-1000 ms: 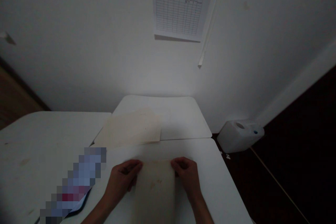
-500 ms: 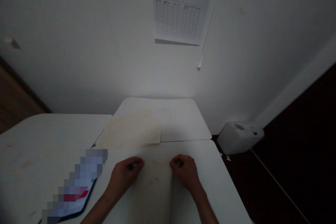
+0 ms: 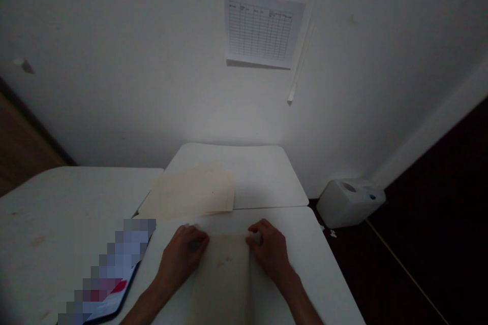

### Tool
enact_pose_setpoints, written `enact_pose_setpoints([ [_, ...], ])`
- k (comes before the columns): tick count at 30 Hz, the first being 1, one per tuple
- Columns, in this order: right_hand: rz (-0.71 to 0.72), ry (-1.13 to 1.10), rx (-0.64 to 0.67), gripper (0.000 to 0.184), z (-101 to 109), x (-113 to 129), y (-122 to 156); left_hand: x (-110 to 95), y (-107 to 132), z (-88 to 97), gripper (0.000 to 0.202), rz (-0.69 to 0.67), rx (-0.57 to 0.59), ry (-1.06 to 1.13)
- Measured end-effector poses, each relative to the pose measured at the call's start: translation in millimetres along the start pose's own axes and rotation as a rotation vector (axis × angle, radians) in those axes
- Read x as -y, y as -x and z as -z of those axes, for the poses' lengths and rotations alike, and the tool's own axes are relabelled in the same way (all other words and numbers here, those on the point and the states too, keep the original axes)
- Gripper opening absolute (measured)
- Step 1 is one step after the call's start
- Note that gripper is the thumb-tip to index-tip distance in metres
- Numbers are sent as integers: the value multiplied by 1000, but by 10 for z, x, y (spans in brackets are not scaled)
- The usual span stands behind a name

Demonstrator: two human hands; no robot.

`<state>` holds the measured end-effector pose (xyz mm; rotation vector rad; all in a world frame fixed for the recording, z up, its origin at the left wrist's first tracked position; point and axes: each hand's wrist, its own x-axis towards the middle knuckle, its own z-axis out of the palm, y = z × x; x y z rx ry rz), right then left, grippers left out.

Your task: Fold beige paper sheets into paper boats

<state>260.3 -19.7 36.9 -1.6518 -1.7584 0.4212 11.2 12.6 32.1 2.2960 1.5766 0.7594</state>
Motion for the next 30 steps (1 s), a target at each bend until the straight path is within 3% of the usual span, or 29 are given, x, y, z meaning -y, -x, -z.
enact_pose_setpoints([
  [8,276,10,53,22,-127,-247,53,57,-11,-58,24,-39,-23,13],
  [21,343,67,153,18,-18,-329,41,97,-3,-99,16,-61,-78,24],
  [24,339,73,160,17,-9,-304,43,121,-1,-124,18,-119,-101,31],
  [30,344,90,205,19,39,-262,44,107,-9,-95,22,-239,-24,-38],
])
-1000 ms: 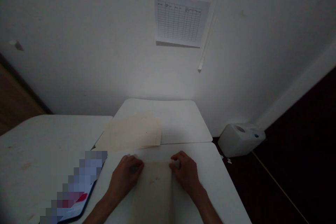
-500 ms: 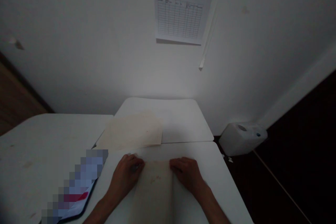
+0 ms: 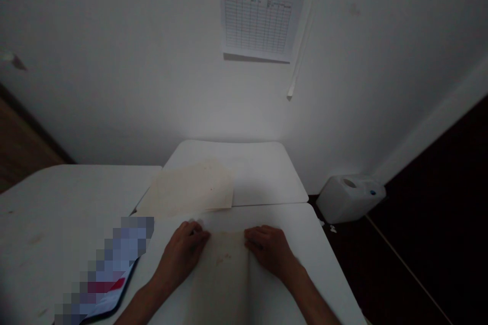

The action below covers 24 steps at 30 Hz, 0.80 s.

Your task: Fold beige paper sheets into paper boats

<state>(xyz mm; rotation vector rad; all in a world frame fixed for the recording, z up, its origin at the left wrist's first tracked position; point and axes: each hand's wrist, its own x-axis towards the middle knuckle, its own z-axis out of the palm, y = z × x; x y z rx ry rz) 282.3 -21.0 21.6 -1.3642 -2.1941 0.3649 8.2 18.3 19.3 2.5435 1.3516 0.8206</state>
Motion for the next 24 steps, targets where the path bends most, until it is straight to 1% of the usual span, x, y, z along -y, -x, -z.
enact_pose_setpoints([
  [6,-11,41,44,23,27,-13,26,39,25,86,20,-32,52,-66],
  [14,-16,80,92,30,66,-7,43,124,179,144,26,-16,28,-98],
  [20,-22,97,140,37,98,13,64,118,186,142,26,-17,26,-117],
  [24,-17,100,173,40,147,54,77,117,184,141,26,-15,28,-126],
])
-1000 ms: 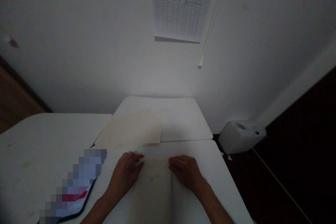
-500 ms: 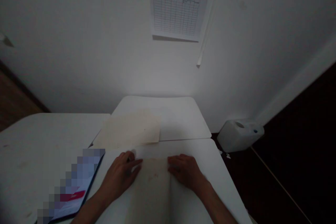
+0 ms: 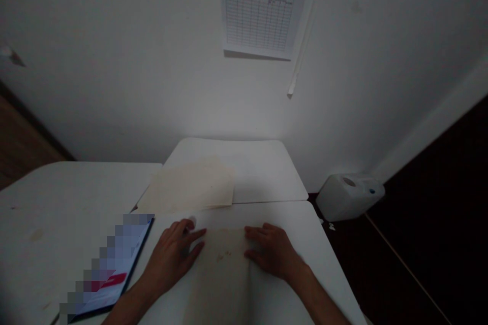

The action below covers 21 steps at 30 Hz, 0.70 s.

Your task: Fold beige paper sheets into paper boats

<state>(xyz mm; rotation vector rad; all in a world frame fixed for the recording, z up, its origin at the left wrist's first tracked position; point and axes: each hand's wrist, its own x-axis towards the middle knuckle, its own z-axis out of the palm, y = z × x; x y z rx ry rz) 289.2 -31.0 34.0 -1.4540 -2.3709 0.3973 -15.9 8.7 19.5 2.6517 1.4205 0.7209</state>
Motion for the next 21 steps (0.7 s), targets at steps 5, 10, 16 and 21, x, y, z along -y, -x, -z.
enact_pose_setpoints([
  [5,4,5,46,47,51,36,47,-18,4,13,28,12,17,-6],
  [10,10,38,77,56,79,67,83,-30,23,20,32,4,5,10],
  [16,89,89,-2,19,1,123,123,-15,27,-18,31,9,-24,6],
  [21,144,93,-61,15,-96,147,162,-12,27,-24,32,5,-24,9],
])
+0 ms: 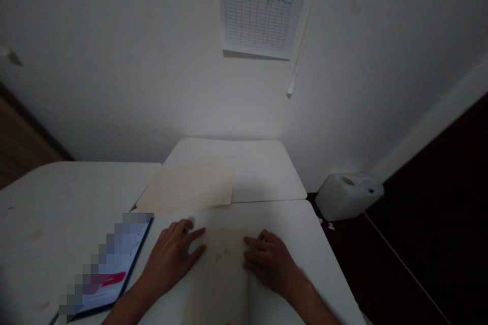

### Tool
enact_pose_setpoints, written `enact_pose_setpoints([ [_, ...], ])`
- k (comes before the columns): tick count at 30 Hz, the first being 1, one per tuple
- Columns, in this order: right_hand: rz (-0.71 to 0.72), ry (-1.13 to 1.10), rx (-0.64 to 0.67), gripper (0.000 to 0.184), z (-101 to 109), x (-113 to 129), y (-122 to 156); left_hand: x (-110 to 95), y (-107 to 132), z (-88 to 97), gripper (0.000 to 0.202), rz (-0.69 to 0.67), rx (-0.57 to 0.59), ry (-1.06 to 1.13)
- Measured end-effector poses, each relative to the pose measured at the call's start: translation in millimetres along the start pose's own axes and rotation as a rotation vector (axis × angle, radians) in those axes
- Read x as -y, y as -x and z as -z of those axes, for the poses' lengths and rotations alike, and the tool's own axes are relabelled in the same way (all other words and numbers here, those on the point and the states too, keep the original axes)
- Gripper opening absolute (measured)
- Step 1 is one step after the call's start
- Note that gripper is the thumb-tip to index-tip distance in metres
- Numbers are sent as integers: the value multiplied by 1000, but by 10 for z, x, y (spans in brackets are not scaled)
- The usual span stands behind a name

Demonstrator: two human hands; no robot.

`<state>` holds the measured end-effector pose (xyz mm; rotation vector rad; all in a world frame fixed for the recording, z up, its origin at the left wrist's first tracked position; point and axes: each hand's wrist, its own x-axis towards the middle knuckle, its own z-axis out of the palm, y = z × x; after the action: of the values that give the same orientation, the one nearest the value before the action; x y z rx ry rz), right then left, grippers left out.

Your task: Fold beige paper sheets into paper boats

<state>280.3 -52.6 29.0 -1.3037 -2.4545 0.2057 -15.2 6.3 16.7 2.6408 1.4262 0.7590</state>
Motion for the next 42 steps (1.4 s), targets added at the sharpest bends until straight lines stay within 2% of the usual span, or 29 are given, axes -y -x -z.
enact_pose_setpoints([
  [7,-56,-7,57,12,74,35,48,-14,1,25,32,-7,21,-5],
  [11,-114,-58,85,34,130,62,108,-16,1,24,32,-6,20,-12],
  [20,-121,-103,176,78,232,122,211,-15,-8,29,31,-1,30,-24],
  [29,-128,-128,232,99,245,146,283,-38,-4,43,31,-6,0,-10],
  [34,-145,-145,258,102,265,167,280,-38,-13,50,32,-18,4,12],
  [39,-149,-150,277,100,269,175,283,-133,185,180,34,-129,32,155],
  [42,-158,-143,278,101,260,181,286,-299,406,362,40,-197,148,229],
])
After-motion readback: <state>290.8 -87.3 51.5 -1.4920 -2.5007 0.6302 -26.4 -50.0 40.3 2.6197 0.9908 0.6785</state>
